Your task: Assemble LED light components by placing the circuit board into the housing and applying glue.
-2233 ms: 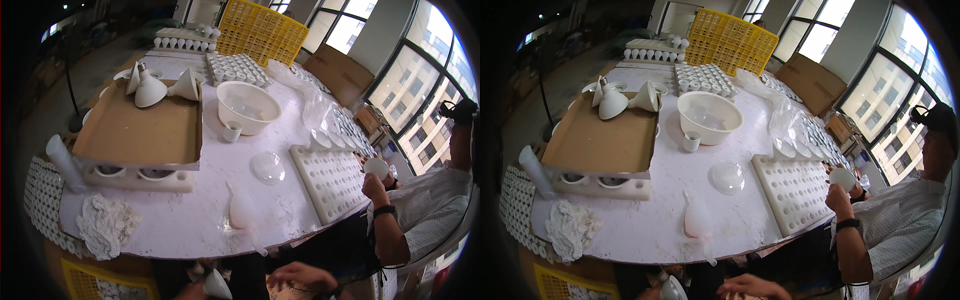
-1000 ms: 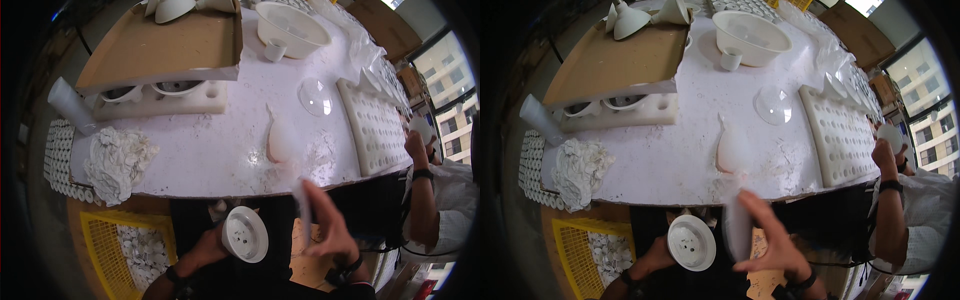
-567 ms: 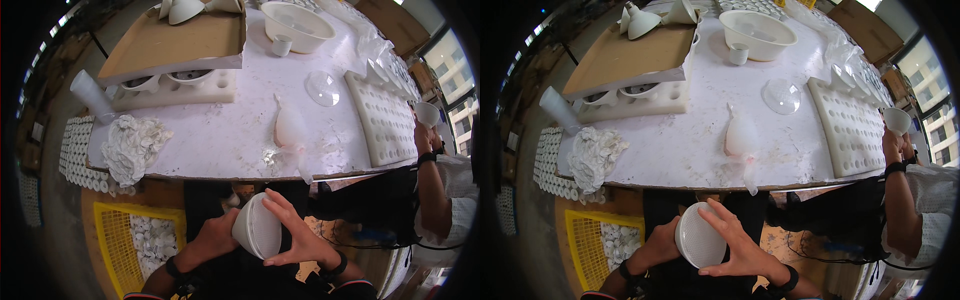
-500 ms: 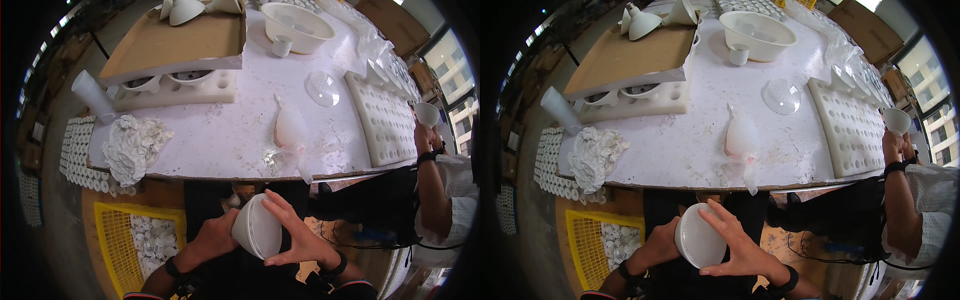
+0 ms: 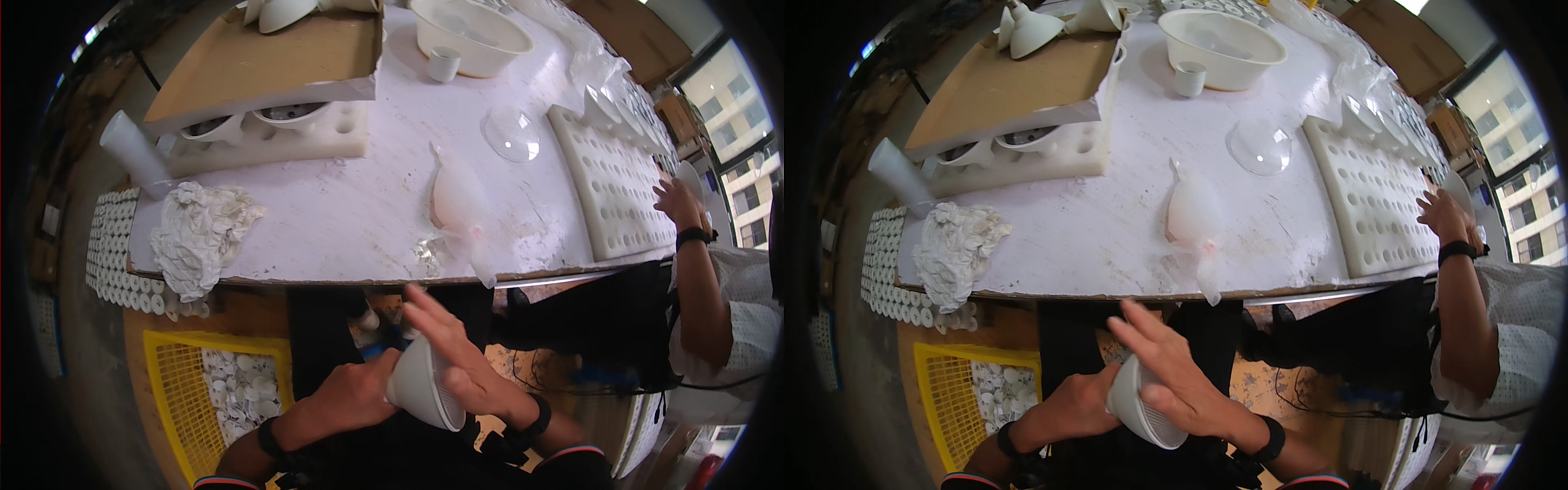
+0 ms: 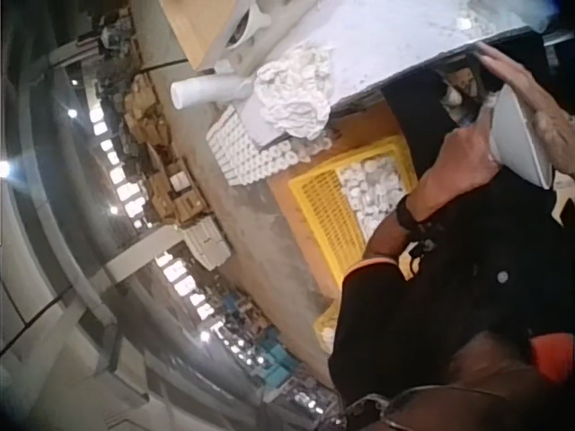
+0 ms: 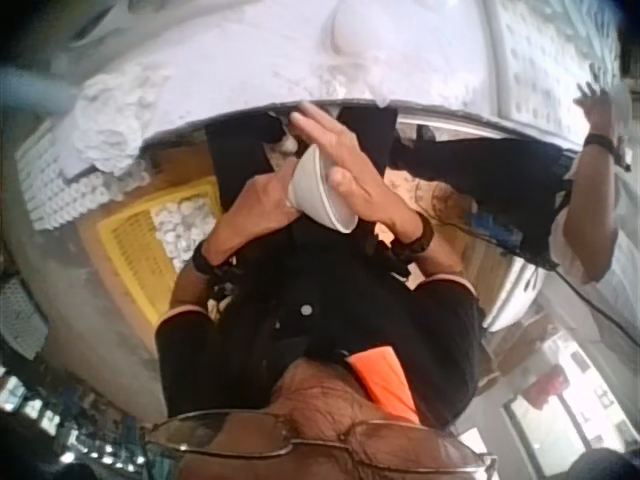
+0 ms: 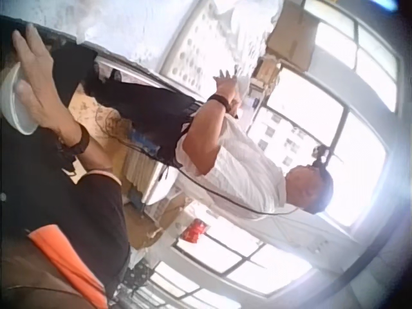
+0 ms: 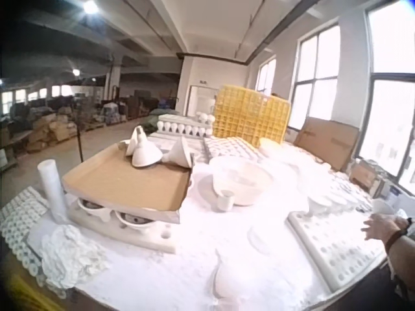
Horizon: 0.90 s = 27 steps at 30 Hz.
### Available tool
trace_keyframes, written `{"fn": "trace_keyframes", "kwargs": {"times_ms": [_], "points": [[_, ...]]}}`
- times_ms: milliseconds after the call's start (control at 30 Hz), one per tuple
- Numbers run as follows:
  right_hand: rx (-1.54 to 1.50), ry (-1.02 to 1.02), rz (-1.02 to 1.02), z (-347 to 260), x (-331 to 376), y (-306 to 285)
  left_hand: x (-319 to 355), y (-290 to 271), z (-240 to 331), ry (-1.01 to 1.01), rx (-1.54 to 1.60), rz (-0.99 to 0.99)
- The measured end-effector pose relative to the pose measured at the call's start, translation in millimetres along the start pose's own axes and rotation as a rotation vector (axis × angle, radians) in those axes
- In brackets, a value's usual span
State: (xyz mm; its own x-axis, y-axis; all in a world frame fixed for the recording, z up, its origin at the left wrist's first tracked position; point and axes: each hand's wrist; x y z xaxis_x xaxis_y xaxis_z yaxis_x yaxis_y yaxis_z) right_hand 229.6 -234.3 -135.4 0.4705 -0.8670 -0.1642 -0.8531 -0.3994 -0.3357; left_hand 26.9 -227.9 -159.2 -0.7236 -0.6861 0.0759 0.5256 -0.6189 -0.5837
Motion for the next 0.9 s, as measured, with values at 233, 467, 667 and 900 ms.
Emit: {"fn": "trace_keyframes", "kwargs": {"times_ms": [233, 467, 667, 900], "points": [[-0.128, 0.105, 0.09, -2, -11, 16, 4, -6, 11, -0.281, 0.172, -0.12], [-0.405, 0.517, 0.074, 16, -35, 29, 10, 9, -9, -0.243, 0.221, 0.132], [-0.52, 0.484, -0.242, 28, -42, 14, 15, 6, -30, -0.523, 1.594, -0.616], [-0.658, 0.631, -0.105, 48, -40, 29, 22, 9, -23, -0.495, 1.248, -0.111]]}}
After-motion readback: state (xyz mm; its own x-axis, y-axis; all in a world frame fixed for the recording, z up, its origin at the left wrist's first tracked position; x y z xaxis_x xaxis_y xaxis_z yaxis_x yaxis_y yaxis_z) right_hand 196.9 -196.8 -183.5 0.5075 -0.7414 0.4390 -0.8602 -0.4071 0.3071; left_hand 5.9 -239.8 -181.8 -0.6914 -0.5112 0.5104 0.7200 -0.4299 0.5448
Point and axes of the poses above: each hand's wrist, its own x-axis away from the middle knuckle, its own y-axis out of the palm, z = x × y
